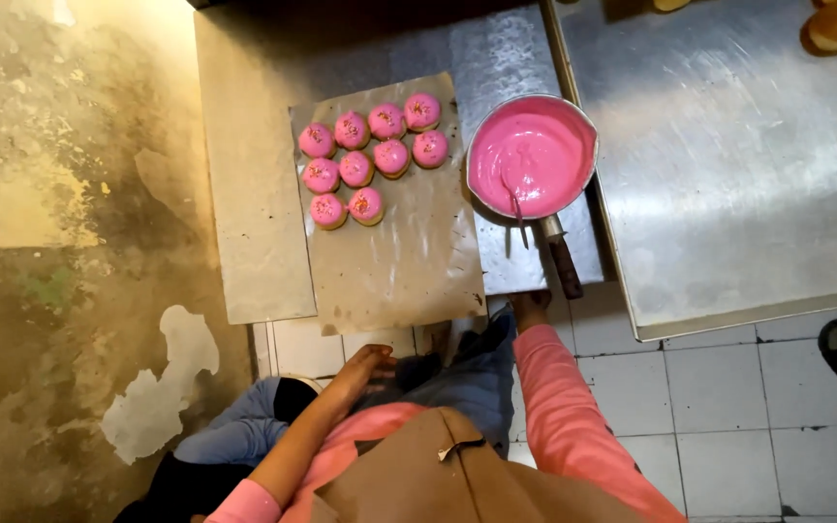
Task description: Dip donuts into glaze and add sprinkles and decorative piping.
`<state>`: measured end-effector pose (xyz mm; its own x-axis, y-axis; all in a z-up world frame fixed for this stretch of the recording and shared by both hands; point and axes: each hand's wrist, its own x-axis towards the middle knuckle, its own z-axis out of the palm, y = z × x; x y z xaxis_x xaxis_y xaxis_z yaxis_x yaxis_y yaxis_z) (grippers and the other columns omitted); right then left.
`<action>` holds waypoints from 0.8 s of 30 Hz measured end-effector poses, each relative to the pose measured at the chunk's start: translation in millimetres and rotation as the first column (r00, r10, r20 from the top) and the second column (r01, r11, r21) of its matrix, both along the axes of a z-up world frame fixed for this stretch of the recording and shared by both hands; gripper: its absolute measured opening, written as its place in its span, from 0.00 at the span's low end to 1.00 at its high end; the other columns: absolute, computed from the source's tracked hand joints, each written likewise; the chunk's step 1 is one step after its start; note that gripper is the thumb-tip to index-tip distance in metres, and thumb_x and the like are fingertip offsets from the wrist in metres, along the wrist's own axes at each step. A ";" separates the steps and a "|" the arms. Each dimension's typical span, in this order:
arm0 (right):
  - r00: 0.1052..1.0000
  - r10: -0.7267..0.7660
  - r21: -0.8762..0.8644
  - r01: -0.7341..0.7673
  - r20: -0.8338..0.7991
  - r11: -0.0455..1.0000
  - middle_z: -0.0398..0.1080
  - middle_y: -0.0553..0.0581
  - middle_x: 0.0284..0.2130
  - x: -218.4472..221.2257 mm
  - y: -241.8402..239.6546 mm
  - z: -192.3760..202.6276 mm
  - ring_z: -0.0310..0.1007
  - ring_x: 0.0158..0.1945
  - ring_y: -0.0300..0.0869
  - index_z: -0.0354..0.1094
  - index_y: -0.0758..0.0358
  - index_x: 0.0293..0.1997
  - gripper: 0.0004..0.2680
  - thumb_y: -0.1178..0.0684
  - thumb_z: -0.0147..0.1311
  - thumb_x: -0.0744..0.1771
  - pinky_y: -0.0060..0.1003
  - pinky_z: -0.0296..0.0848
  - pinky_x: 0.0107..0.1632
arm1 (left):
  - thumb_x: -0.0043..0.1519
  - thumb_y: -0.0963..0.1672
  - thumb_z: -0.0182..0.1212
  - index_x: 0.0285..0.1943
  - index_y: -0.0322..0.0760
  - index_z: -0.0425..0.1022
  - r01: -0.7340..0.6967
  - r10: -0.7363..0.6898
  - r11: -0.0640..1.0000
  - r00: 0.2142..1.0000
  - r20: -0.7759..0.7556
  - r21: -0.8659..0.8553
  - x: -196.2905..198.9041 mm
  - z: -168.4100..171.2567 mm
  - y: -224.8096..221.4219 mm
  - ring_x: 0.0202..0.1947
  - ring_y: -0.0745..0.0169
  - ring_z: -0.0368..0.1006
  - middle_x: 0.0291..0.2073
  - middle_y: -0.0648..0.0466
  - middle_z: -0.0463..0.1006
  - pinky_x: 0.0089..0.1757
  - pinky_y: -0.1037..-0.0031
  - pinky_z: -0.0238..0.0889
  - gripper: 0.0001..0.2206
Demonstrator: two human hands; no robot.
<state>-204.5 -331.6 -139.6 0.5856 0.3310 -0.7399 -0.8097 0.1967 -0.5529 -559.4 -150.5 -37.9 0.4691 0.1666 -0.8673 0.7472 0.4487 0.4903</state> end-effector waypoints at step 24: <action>0.997 0.045 -0.271 -0.058 -0.056 0.961 0.72 0.49 0.34 -31.0 -44.8 -66.6 0.71 0.31 0.37 0.70 0.55 0.49 0.09 0.48 0.55 0.67 0.34 0.71 0.32 | 0.67 0.52 0.47 0.63 0.44 0.71 0.171 -0.171 0.985 0.985 0.018 -0.005 25.2 2.4 18.7 0.50 0.61 0.73 0.52 0.56 0.80 0.49 0.68 0.67 0.20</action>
<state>-235.5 -376.4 -206.2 0.5341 0.1419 -0.8334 -0.8421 0.0018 -0.5393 -534.2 -131.8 -35.4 0.5055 0.0772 -0.8594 0.8043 0.3183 0.5017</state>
